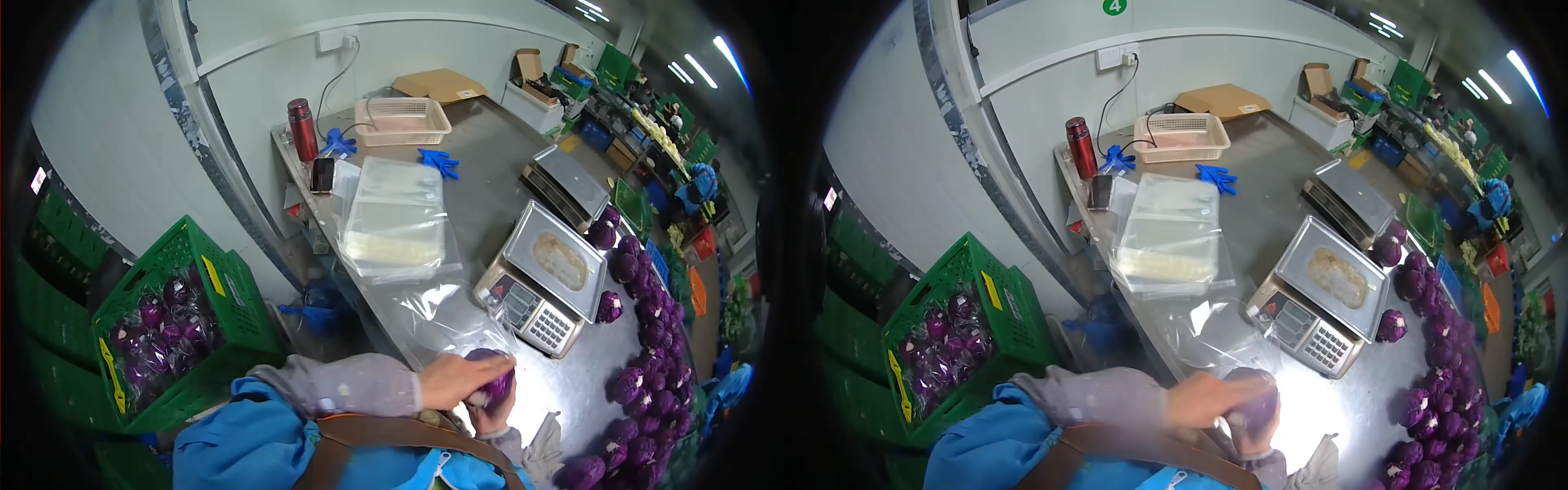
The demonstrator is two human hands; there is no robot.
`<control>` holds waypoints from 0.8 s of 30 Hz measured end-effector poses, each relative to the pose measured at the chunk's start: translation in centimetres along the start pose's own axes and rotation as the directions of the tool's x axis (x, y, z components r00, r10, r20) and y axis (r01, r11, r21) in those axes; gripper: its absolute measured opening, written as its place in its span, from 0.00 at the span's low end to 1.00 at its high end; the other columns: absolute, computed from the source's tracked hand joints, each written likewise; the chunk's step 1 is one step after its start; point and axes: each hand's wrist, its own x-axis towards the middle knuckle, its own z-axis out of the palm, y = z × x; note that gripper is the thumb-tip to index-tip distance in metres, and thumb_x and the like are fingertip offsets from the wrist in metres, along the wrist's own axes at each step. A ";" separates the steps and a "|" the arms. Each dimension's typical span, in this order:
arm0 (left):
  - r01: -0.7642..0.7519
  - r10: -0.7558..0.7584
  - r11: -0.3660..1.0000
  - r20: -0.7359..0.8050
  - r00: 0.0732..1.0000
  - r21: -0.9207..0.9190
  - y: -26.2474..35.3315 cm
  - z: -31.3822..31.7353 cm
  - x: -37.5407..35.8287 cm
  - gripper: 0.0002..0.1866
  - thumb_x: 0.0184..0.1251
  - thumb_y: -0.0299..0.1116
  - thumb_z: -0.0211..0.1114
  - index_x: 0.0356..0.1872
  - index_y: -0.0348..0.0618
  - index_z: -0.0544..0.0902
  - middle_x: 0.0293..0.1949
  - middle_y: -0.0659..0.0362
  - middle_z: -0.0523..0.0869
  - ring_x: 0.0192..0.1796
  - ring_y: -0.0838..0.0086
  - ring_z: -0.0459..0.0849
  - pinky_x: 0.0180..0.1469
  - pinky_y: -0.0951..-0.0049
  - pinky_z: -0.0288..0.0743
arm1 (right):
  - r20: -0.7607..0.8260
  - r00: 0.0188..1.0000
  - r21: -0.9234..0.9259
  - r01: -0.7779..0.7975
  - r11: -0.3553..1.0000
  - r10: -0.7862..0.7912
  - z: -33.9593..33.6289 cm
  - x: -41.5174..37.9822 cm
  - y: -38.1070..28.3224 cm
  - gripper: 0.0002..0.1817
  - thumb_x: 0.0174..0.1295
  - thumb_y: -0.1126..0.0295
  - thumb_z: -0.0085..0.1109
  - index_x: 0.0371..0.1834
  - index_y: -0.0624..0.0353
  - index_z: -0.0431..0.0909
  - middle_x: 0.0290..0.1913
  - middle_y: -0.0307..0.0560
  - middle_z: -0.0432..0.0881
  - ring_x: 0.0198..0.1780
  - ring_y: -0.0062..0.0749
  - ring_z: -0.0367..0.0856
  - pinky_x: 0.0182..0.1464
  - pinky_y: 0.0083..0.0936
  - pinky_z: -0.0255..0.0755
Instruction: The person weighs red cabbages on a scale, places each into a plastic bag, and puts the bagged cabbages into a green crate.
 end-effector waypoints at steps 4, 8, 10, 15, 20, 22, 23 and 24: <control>-0.041 0.075 0.979 0.166 0.983 -0.202 2.4 -0.1 1.9 0.47 0.40 0.11 0.53 0.69 0.56 0.57 0.56 0.52 0.77 0.44 0.57 0.81 0.45 0.68 0.73 | -0.145 0.985 -0.526 -0.001 0.850 -0.089 2.6 -5.1 -1.8 0.22 0.63 0.63 0.50 0.58 0.62 0.65 0.58 0.51 0.70 0.57 0.37 0.70 0.56 0.33 0.67; 0.082 0.143 0.765 0.293 0.945 -0.638 1.1 -1.1 1.6 0.48 0.38 0.08 0.46 0.70 0.52 0.56 0.61 0.50 0.72 0.56 0.67 0.75 0.55 0.74 0.67 | 0.374 0.834 -0.920 0.278 -0.277 -0.404 6.8 -9.3 -4.6 0.32 0.45 0.78 0.65 0.56 0.71 0.67 0.48 0.56 0.78 0.47 0.35 0.77 0.50 0.28 0.69; -0.032 0.169 0.819 0.187 0.968 -0.573 0.3 -1.4 -0.5 0.45 0.39 0.10 0.47 0.68 0.48 0.59 0.61 0.49 0.71 0.58 0.64 0.75 0.58 0.73 0.67 | 0.698 0.519 -0.686 0.287 -0.668 -0.493 10.4 -7.2 -4.5 0.37 0.40 0.72 0.71 0.57 0.68 0.67 0.35 0.53 0.82 0.37 0.41 0.82 0.45 0.33 0.73; 0.442 -0.470 0.855 -0.045 0.881 -0.270 2.1 -2.6 -8.9 0.34 0.49 0.21 0.50 0.64 0.50 0.64 0.44 0.49 0.82 0.44 0.51 0.81 0.43 0.57 0.74 | 0.198 0.959 -0.885 0.085 -0.459 -0.204 -0.8 -8.3 -2.3 0.18 0.52 0.78 0.58 0.49 0.62 0.75 0.17 0.48 0.80 0.17 0.24 0.80 0.23 0.23 0.72; 0.736 -0.339 0.081 0.676 0.655 -0.672 0.3 -1.2 -13.5 0.22 0.68 0.45 0.54 0.26 0.35 0.82 0.18 0.60 0.78 0.14 0.86 0.66 0.16 0.85 0.55 | 0.136 0.876 -0.947 -0.022 -0.320 -0.462 5.3 -15.1 -1.6 0.17 0.50 0.84 0.55 0.45 0.62 0.75 0.17 0.43 0.77 0.18 0.20 0.75 0.22 0.18 0.67; 0.696 -0.338 0.240 0.614 0.714 -0.677 1.4 -1.7 -13.6 0.21 0.69 0.45 0.53 0.28 0.35 0.82 0.20 0.61 0.80 0.15 0.85 0.70 0.18 0.83 0.60 | 0.325 0.753 -0.844 -0.040 -0.534 -0.571 9.4 -16.4 -1.0 0.17 0.45 0.82 0.62 0.42 0.61 0.77 0.27 0.45 0.77 0.31 0.31 0.77 0.35 0.26 0.69; 0.653 -0.349 0.355 0.554 0.756 -0.669 1.8 -1.9 -13.6 0.21 0.69 0.44 0.53 0.28 0.34 0.82 0.20 0.62 0.80 0.16 0.85 0.71 0.20 0.83 0.62 | 0.502 0.684 -0.723 -0.004 -0.691 -0.529 11.4 -16.4 -0.2 0.16 0.44 0.80 0.65 0.40 0.60 0.78 0.30 0.45 0.77 0.35 0.35 0.76 0.39 0.29 0.68; 0.655 -0.341 0.353 0.560 0.755 -0.668 1.8 -1.6 -13.9 0.21 0.69 0.44 0.53 0.28 0.34 0.82 0.20 0.62 0.80 0.16 0.85 0.71 0.20 0.83 0.62 | 0.488 0.735 -0.774 0.116 -0.622 -0.471 12.3 -16.2 1.0 0.13 0.45 0.75 0.66 0.37 0.59 0.78 0.33 0.46 0.77 0.35 0.39 0.76 0.38 0.30 0.69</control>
